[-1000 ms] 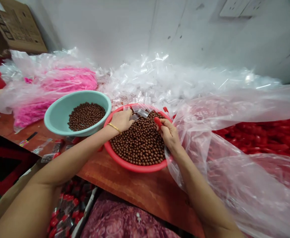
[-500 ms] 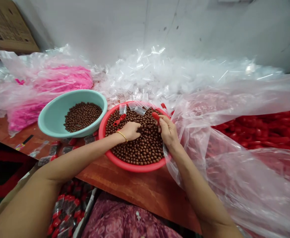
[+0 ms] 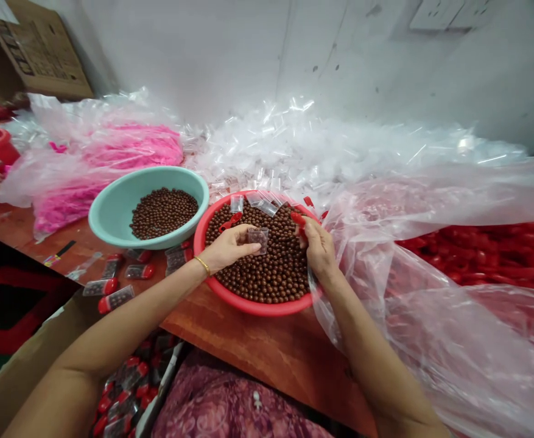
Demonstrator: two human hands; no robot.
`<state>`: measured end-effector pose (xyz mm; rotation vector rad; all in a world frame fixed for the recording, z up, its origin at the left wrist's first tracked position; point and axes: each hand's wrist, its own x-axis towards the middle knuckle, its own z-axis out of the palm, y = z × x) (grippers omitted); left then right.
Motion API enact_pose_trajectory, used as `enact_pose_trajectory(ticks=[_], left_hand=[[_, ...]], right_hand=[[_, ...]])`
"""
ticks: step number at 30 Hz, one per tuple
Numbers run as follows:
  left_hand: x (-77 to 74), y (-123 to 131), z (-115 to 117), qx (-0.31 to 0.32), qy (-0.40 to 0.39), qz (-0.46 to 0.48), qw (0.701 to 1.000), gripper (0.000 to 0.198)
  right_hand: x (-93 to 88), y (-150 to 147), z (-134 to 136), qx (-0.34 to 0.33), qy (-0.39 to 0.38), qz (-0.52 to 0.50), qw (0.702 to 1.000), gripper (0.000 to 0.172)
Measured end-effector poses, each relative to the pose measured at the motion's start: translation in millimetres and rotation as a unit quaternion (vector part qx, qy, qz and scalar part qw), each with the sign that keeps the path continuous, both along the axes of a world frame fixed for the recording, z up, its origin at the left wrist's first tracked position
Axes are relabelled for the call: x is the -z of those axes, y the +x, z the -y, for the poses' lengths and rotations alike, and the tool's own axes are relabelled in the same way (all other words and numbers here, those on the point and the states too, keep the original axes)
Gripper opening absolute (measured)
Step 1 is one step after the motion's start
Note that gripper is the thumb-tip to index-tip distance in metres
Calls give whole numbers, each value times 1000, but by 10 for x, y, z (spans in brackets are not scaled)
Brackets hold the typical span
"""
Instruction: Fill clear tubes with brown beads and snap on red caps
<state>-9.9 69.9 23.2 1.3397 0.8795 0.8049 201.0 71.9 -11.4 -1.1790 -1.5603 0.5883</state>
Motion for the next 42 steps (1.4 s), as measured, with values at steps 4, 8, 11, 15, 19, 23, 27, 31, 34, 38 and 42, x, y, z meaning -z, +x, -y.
enact_pose_trajectory(ticks=[4, 8, 11, 15, 19, 23, 27, 31, 34, 38, 42], left_hand=[[31, -90, 156, -3, 98, -75, 992, 28], [54, -160, 257, -2, 186, -145, 972, 28], [83, -157, 272, -18, 180, -97, 979, 28], [131, -126, 275, -16, 139, -14, 990, 29], [152, -122, 291, -3, 123, 5, 992, 25], [146, -110, 305, 12, 112, 13, 994, 23], [145, -92, 314, 41, 49, 23, 998, 26], [153, -96, 331, 45, 34, 52, 997, 28], [137, -108, 352, 36, 12, 75, 996, 32], [110, -123, 372, 23, 6, 84, 996, 37], [121, -143, 374, 19, 30, 66, 997, 34]], right_hand=[[9, -2, -20, 12, -2, -53, 999, 30], [-102, -61, 11, -11, -45, -79, 996, 28], [-276, -133, 101, -36, -74, -95, 992, 26], [-475, -217, 201, -54, -65, -123, 989, 19], [-524, -256, 206, -62, -50, -180, 980, 17], [-530, -312, 214, -87, -130, -267, 951, 25], [-525, -450, 267, -83, -151, -322, 931, 28], [-442, -571, 302, -87, -116, -298, 944, 23], [-374, -587, 329, -99, -116, -254, 955, 20], [-360, -547, 398, -77, -89, -132, 984, 14], [-390, -499, 450, -65, -35, -22, 997, 11]])
